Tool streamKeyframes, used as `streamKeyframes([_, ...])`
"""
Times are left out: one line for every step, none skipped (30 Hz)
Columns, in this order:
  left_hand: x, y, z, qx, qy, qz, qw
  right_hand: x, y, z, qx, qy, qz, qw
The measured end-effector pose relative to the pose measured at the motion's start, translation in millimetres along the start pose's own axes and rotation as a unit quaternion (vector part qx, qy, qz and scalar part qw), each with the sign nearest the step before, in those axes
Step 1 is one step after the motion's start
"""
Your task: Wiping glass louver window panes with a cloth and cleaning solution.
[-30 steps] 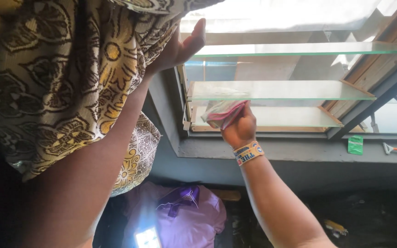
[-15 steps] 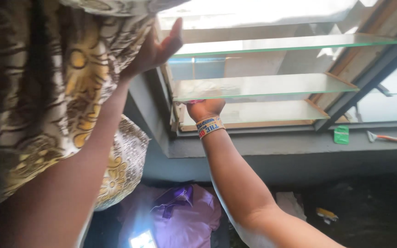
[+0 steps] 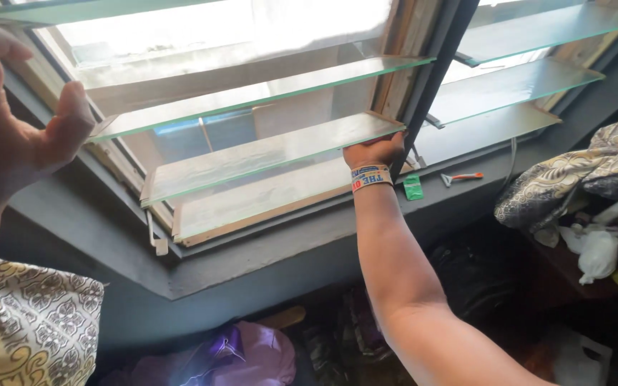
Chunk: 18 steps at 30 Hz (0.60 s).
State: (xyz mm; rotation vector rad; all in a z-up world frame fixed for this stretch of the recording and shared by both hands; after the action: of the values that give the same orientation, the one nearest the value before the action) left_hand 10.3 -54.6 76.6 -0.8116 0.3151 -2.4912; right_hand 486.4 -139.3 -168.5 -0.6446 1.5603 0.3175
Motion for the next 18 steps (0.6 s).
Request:
streamKeyframes([0,-2,1,-0.004,-0.005,0.014,1.000,5,-1,16,0.008,-0.013,0.029,0.999])
streamKeyframes([0,-4,1,-0.008,-0.011,0.027,1.000,10,-3,32,0.015,-0.026,0.058,0.998])
streamKeyframes([-4,-6,-1,-0.006,-0.013,0.023,1.000,11,1,26,0.015,-0.022,0.055,0.998])
streamKeyframes([-9,-6,-4,-0.014,-0.018,0.020,1.000,14,4,19,0.026,0.010,0.041,0.999])
streamKeyframes([-11,-9,-7,-0.023,-0.023,0.017,0.999,15,11,13,0.034,0.039,0.028,0.998])
streamKeyframes([-14,-11,-11,-0.022,-0.025,0.017,0.999,12,12,2,0.033,0.041,0.027,0.998])
streamKeyframes([-15,-16,-12,-0.029,-0.017,0.047,0.998,4,15,-7,0.033,0.027,0.020,0.999])
streamKeyframes([-16,-21,-14,-0.037,-0.010,0.076,0.996,-4,18,-16,0.033,0.013,0.014,0.999])
streamKeyframes([-19,-20,-15,-0.034,-0.013,0.076,0.996,-4,14,-27,0.031,0.015,0.011,0.999])
streamKeyframes([-21,-21,-17,-0.025,-0.018,0.052,0.998,-3,12,-37,0.026,0.020,-0.008,0.999])
streamKeyframes([-18,-23,-22,-0.014,-0.028,0.033,0.999,-2,16,-51,0.016,0.026,-0.027,0.999])
streamKeyframes([-14,-22,-23,-0.010,-0.035,0.037,0.999,4,16,-56,0.007,0.029,-0.028,0.999])
streamKeyframes([-13,-18,-25,-0.001,-0.028,0.062,0.998,11,14,-61,-0.004,-0.021,-0.035,0.999])
streamKeyframes([-12,-15,-27,0.006,-0.022,0.083,0.996,18,11,-66,-0.015,-0.071,-0.040,0.997])
streamKeyframes([-17,-21,-31,0.007,-0.026,0.082,0.996,26,5,-76,-0.017,-0.067,-0.041,0.997])
streamKeyframes([-21,-25,-36,-0.014,-0.029,0.033,0.999,32,0,-87,-0.044,-0.116,-0.065,0.990])
streamKeyframes([-28,-29,-39,-0.036,-0.026,-0.020,0.999,37,-8,-97,-0.069,-0.165,-0.088,0.980])
streamKeyframes([-26,-23,-35,-0.036,-0.028,-0.023,0.999,44,-25,-96,-0.068,-0.162,-0.089,0.980])
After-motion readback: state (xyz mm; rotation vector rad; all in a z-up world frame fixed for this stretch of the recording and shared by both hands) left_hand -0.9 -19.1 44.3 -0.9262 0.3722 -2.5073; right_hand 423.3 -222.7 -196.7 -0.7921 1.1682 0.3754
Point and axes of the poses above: each hand's wrist, its own z-axis towards the middle knuckle, its own x-axis out of the back of the hand, y = z × x, the point moved 3 cm from there along z, towards the middle knuckle, and after that the axes turned 5 degrees about x, right-handed, at the moved point
